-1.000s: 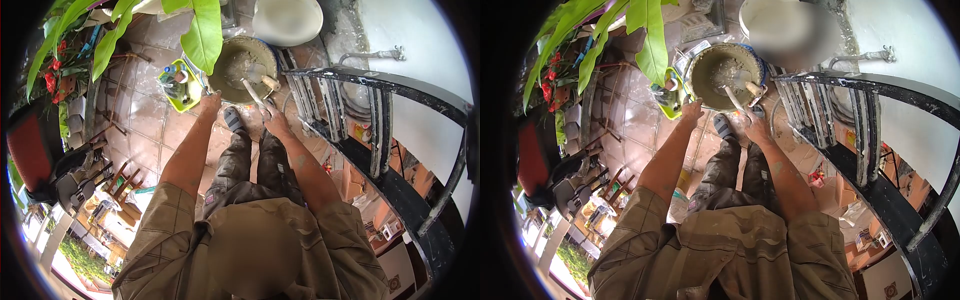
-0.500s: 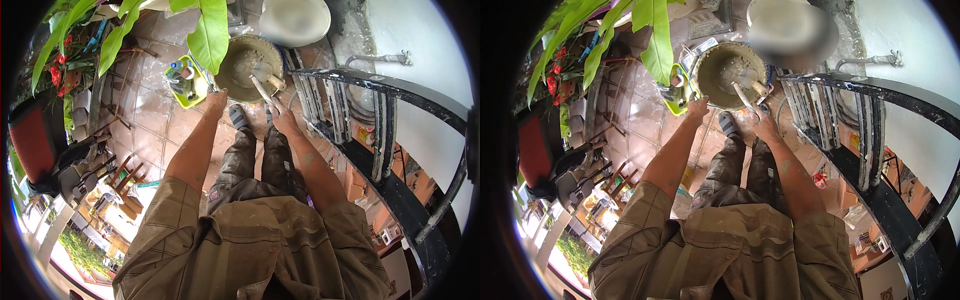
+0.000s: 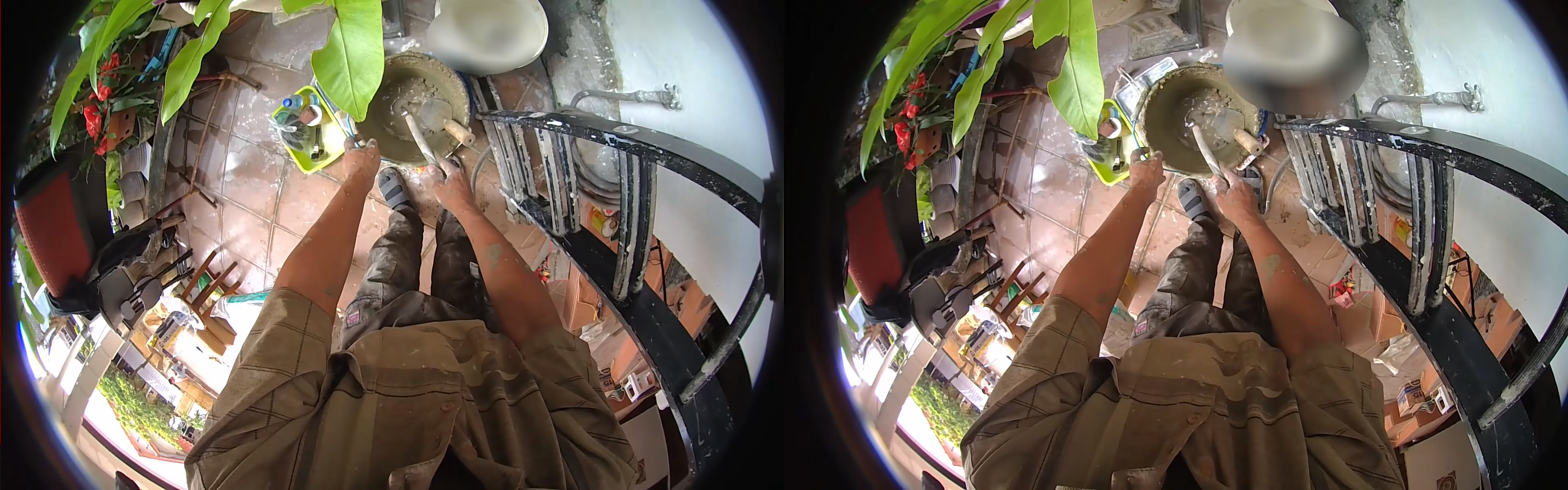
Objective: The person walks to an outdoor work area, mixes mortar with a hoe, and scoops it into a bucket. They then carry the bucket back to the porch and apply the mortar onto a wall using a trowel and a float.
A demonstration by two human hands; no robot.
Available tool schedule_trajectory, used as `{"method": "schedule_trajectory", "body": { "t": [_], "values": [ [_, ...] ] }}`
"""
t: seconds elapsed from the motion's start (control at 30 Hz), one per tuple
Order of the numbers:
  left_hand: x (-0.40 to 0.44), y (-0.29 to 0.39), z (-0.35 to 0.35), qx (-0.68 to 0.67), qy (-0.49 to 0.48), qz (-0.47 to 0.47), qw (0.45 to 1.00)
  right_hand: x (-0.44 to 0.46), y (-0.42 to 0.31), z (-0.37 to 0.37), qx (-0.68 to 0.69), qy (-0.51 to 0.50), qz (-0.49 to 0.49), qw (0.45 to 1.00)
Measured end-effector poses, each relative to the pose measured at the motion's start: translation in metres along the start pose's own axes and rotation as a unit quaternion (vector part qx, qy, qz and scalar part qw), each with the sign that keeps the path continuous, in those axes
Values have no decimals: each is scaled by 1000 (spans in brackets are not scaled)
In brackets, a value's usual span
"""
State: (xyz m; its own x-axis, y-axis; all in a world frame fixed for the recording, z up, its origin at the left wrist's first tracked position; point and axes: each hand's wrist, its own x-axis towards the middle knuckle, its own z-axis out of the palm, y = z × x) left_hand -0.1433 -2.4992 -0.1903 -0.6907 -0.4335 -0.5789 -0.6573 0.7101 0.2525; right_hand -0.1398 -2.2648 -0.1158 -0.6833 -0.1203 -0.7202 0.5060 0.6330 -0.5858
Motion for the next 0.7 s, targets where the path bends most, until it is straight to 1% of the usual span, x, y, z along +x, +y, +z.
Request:
{"method": "schedule_trajectory", "body": {
  "t": [0.03, 0.07, 0.13, 0.17, 0.27, 0.3, 0.4, 0.43, 0.5, 0.57, 0.67, 0.7],
  "values": [
    [-1, 1, 4, -84, 23, -59, 994, 4, 0, 10, -1, 5, 13, 1000],
    [-6, 11, 0, -169, 56, -114, 977, 2, -9, 11, 2, 1, 19, 1000],
    [-27, 36, -23, -78, 67, -89, 991, -1, -25, 12, 7, -9, 32, 999],
    [-39, 54, -38, 13, 34, -76, 996, 0, -26, 18, -9, -6, 29, 1000],
    [-55, 78, -44, -45, 19, -74, 996, -2, -36, 15, -20, -27, 53, 998],
    [-43, 63, -30, -123, -35, -64, 990, -3, -38, 12, -21, -41, 71, 996],
    [-57, 85, -33, -178, -96, -21, 979, -7, -45, 3, -22, -38, 106, 993],
    [-54, 83, -24, -198, -122, -21, 972, -7, -46, 3, -20, -36, 106, 993],
    [-32, 62, 14, -71, -120, 86, 986, -5, -47, 2, -16, -30, 106, 994],
    [-36, 75, 15, -55, -122, 88, 987, -6, -46, 5, -25, -6, 66, 998],
    [-34, 90, 11, -182, -188, -26, 965, -5, -40, 6, -16, 8, 20, 1000],
    [-29, 84, 14, -150, -166, 42, 974, -4, -37, 7, -9, 9, 6, 1000]
  ]
}}
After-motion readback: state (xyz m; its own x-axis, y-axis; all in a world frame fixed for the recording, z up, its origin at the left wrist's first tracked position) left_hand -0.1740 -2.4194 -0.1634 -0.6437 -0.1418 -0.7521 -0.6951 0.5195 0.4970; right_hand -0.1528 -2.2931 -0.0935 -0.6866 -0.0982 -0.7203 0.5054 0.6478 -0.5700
